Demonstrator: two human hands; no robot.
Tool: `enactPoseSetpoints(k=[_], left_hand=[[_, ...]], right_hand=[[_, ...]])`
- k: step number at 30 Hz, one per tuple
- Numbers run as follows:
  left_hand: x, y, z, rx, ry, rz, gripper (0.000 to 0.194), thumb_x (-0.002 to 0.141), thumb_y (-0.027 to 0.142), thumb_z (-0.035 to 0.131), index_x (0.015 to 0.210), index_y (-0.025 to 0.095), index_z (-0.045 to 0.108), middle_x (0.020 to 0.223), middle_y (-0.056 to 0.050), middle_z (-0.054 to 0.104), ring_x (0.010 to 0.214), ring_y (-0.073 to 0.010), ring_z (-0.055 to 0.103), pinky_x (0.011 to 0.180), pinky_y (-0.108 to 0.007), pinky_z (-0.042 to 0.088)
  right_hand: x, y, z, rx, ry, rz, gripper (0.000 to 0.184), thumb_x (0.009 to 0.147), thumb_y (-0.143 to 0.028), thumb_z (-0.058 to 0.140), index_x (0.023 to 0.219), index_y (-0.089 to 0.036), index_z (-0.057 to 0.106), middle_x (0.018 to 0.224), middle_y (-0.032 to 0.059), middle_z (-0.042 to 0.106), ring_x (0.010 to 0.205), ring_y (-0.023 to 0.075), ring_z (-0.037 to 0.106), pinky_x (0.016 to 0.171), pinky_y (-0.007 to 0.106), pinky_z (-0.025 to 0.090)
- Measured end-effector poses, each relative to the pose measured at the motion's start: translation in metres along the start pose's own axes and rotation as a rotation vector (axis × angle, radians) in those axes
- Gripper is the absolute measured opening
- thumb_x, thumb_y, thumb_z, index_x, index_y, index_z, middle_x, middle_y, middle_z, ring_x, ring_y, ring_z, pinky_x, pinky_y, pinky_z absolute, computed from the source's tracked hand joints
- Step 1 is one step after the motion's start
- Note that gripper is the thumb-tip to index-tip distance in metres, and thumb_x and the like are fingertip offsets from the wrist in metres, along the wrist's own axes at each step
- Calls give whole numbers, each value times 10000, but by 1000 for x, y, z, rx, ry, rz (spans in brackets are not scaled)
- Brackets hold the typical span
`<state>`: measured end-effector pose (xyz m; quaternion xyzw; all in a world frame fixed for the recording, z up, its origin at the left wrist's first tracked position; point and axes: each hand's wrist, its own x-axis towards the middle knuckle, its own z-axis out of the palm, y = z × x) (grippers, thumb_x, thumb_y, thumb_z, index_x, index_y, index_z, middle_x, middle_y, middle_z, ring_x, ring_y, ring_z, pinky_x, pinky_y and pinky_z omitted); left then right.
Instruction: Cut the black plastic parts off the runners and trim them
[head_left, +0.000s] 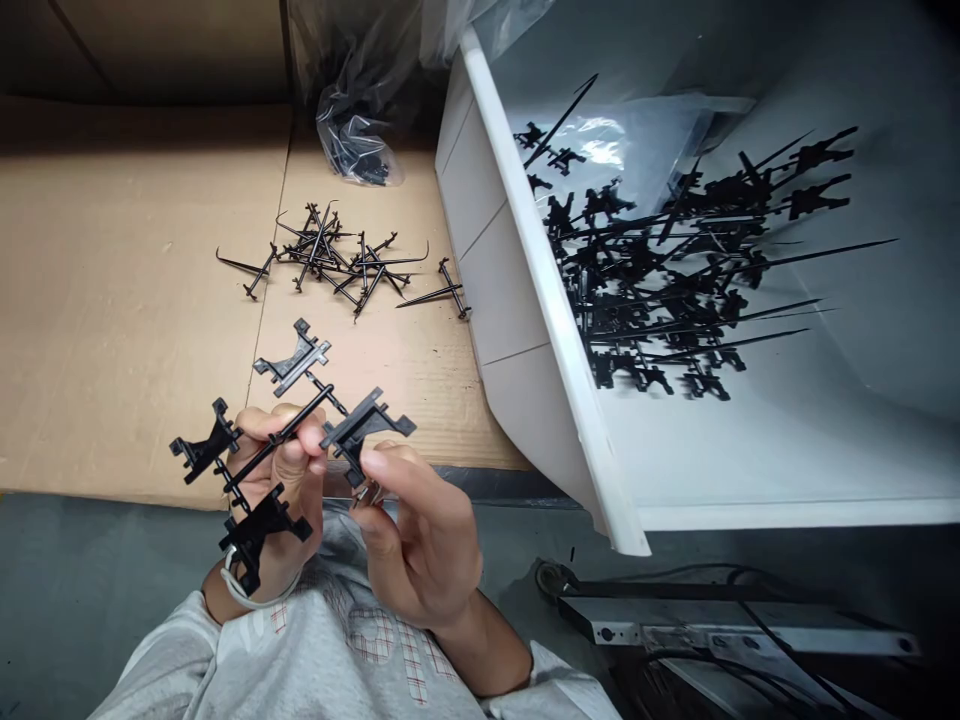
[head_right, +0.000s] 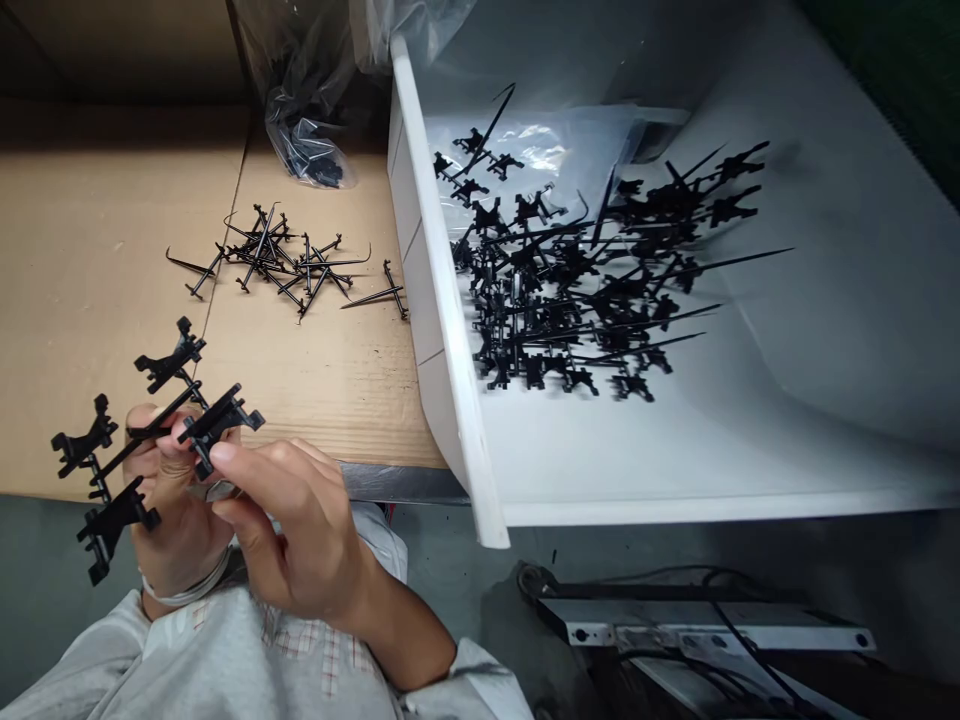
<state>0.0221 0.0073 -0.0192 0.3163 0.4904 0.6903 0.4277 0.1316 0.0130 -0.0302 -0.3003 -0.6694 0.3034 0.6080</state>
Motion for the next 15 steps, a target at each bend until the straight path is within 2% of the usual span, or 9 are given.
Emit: enactPoseSetpoints(k=[2,4,8,12,15], left_hand=[[-1,1,1,-40,-11,14,135,942,371,839,927,314,717,785,34,701,589,-133,599,535,-242,574],[0,2,4,-88,-18,26,107,957,331,829,922,307,731,780,46,712,585,-113,607,540,-207,577],[5,3,14,-157,-21,45,178,907,343,886,857,289,724,713,57,692,552,-88,569,535,-173,546],[12,0,20,-202,-5,52,263,868,365,924,806,258,692,699,46,674,555,-85,539,538,-181,508],[15,-4,22,-271,-12,30,235,846,321,948,872,267,721,766,36,708,615,-82,584,579,-169,511]], right_hand=[[0,0,0,1,16,-8,564,1096,-201,532,1645,-298,451,861,24,721,594,213,607,547,379,542],[2,1,0,5,15,-19,552,1091,-187,530,1629,-292,472,860,24,714,640,220,649,567,375,573],[2,2,-4,90,33,28,501,1093,-175,556,1573,-321,548,962,48,745,784,218,726,632,354,624],[-5,1,-6,147,109,122,408,1100,-213,602,1504,-274,601,919,32,709,666,165,630,528,289,538],[-11,0,-3,103,72,85,437,1102,-238,584,1538,-266,560,853,17,693,616,178,623,513,322,526]])
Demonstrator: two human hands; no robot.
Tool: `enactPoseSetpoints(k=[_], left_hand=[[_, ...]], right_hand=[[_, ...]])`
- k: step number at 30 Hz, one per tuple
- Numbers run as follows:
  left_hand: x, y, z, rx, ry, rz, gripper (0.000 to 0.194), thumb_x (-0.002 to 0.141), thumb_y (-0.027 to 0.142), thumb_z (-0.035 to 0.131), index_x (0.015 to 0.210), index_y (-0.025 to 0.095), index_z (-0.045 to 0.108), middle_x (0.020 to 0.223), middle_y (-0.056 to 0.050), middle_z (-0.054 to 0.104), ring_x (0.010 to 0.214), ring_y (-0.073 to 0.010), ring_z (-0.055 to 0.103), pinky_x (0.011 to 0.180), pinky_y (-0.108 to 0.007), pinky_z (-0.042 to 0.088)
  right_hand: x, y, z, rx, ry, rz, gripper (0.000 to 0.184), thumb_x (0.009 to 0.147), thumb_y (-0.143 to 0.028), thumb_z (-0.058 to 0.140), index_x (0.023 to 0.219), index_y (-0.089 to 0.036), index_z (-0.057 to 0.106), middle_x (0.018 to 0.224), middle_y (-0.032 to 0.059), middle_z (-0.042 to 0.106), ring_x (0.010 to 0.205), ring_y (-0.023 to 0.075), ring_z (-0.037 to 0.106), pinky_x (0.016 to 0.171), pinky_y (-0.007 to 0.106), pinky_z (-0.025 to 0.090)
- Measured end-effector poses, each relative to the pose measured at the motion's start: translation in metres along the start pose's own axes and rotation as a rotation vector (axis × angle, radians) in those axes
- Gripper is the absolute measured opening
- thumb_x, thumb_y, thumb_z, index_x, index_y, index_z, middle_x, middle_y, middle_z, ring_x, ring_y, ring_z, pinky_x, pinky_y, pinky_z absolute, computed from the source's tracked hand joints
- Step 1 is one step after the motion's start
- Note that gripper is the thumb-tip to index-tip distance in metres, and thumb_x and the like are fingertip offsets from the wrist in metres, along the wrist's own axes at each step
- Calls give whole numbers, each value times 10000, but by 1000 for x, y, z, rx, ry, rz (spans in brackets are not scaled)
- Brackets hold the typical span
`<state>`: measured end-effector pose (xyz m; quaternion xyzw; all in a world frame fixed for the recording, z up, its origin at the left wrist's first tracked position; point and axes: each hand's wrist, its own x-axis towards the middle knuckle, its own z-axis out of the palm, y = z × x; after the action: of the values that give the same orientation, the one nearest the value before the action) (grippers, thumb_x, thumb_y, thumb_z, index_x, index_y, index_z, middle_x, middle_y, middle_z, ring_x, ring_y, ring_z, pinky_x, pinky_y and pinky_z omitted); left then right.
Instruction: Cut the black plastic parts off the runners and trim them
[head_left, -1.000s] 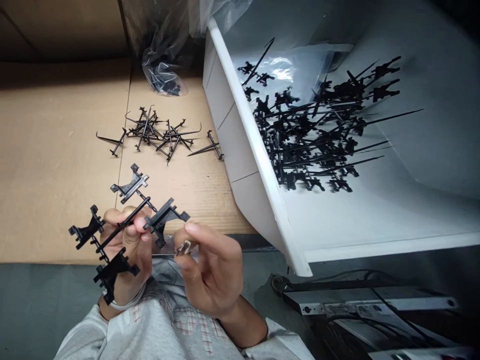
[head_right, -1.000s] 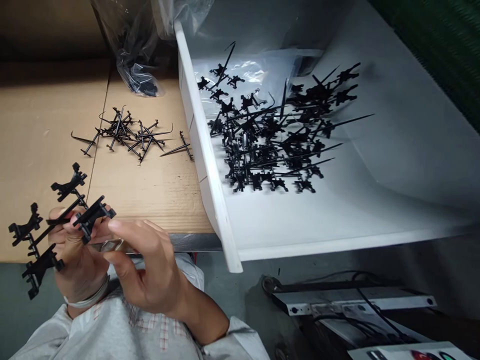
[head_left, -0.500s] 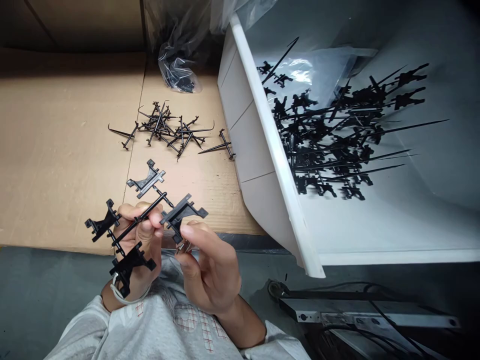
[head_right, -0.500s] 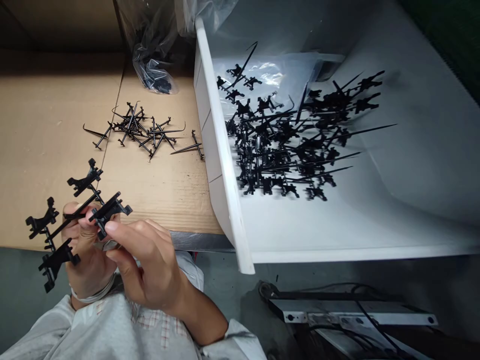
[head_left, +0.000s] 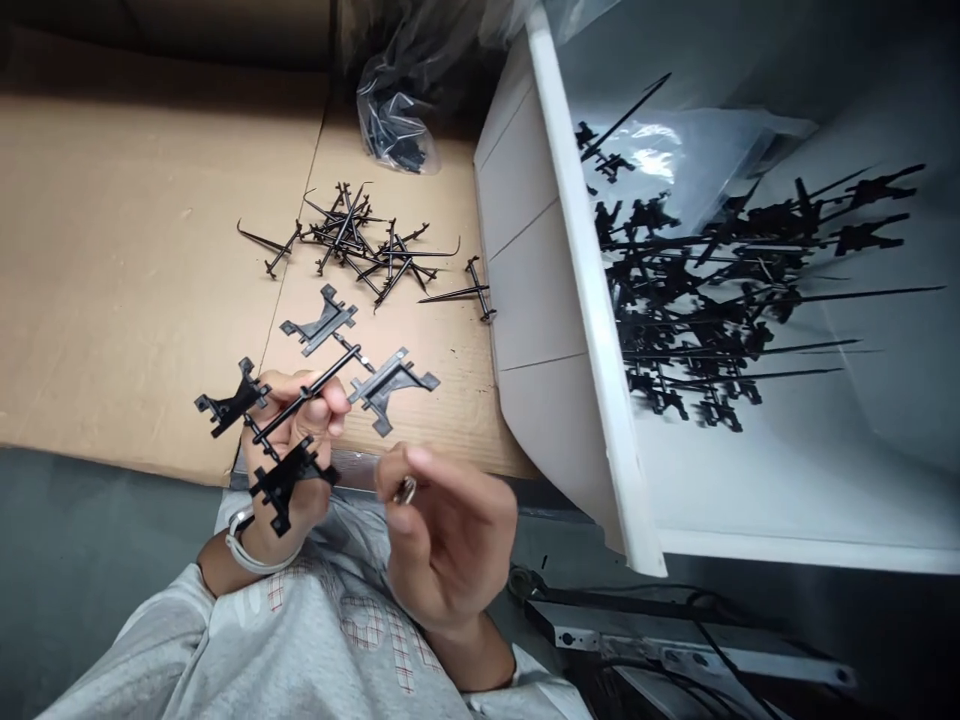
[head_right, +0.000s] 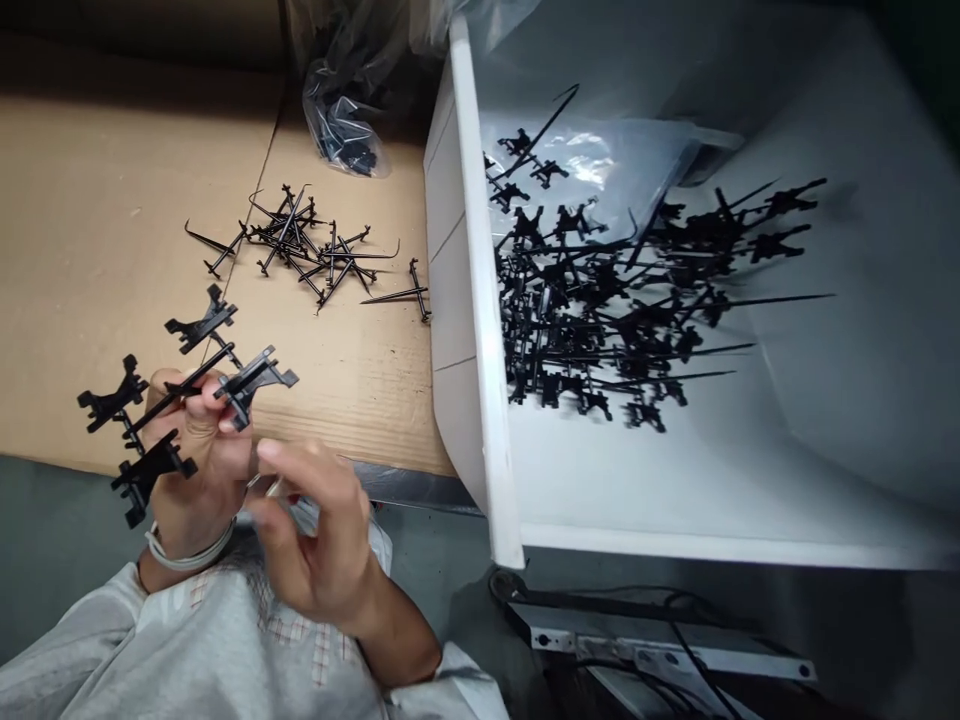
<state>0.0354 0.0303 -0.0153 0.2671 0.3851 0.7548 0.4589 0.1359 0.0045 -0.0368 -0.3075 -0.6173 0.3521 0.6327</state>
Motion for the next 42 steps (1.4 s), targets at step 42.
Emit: enactPoseSetpoints(k=[42], left_hand=[[6,-11,2,-136,86,22,116,927,265,879,992,361,872,892,67,834,834,-60,748,764,-152,565]], right_hand=[[8,-13,4,-34,-326,-29,507,1105,-140,516,1612,-148,498,979,107,776,789,238,712,626,374,544]])
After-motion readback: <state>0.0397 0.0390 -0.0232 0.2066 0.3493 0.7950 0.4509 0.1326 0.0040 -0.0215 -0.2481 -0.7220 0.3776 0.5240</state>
